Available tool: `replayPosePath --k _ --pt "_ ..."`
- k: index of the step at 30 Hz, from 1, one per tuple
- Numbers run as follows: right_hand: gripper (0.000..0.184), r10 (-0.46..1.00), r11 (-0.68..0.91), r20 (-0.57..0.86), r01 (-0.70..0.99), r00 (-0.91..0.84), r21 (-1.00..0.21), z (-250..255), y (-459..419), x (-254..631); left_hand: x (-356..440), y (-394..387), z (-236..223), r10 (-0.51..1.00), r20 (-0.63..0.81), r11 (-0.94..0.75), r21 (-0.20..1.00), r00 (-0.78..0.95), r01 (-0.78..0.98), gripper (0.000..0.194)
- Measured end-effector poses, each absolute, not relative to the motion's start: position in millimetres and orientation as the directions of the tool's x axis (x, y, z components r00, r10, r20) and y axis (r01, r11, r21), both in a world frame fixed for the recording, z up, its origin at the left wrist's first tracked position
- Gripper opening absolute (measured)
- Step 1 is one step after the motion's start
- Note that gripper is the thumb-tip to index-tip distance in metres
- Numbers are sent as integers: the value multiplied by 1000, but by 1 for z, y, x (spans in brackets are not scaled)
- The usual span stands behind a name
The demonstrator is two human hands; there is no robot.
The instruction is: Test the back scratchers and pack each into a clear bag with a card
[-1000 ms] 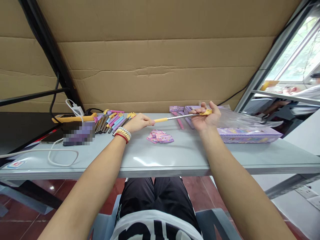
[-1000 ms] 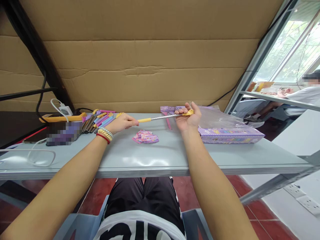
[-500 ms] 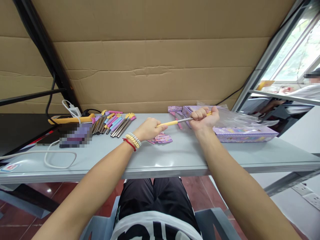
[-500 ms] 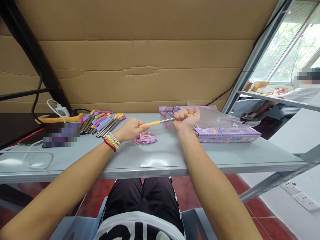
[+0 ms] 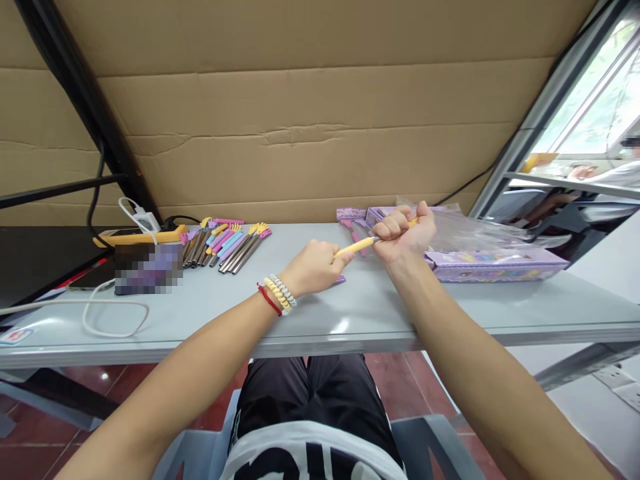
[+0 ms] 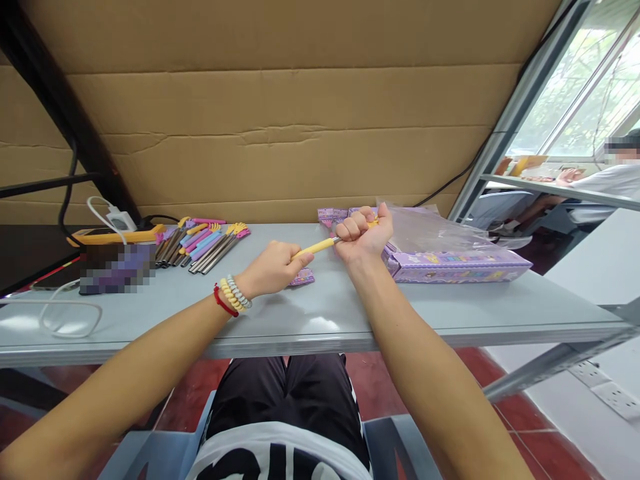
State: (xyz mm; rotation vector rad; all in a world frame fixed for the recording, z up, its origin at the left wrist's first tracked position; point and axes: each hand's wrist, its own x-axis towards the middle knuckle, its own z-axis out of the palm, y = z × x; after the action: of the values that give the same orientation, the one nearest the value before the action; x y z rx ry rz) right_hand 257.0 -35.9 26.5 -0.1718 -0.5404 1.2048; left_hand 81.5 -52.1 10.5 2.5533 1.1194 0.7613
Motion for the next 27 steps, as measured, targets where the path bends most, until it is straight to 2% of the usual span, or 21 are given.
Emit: replayPosePath --k 4,7,11,14,18,27 --pt "50 948 304 243 -809 205 -503 34 -43 253 79 -48 0 682 288 -717 444 672 537 45" --pt "43 969 244 180 -768 169 -592 43 -47 250 81 -48 -5 647 205 -720 482 734 499 49" --pt "30 970 231 228 -631 88 -741 60 -56 245 83 -50 -4 542 101 -682 634 834 366 49" --pt "26 964 215 265 -526 -21 -823 71 -70 235 82 -51 -3 465 87 -700 645 881 307 47" --pt "27 956 202 277 -465 -99 -862 78 -90 216 79 -50 -2 407 21 -719 624 913 306 43" --pt "41 919 243 336 -375 -208 -895 71 -109 193 76 -53 -1 342 -68 -637 716 937 285 27"
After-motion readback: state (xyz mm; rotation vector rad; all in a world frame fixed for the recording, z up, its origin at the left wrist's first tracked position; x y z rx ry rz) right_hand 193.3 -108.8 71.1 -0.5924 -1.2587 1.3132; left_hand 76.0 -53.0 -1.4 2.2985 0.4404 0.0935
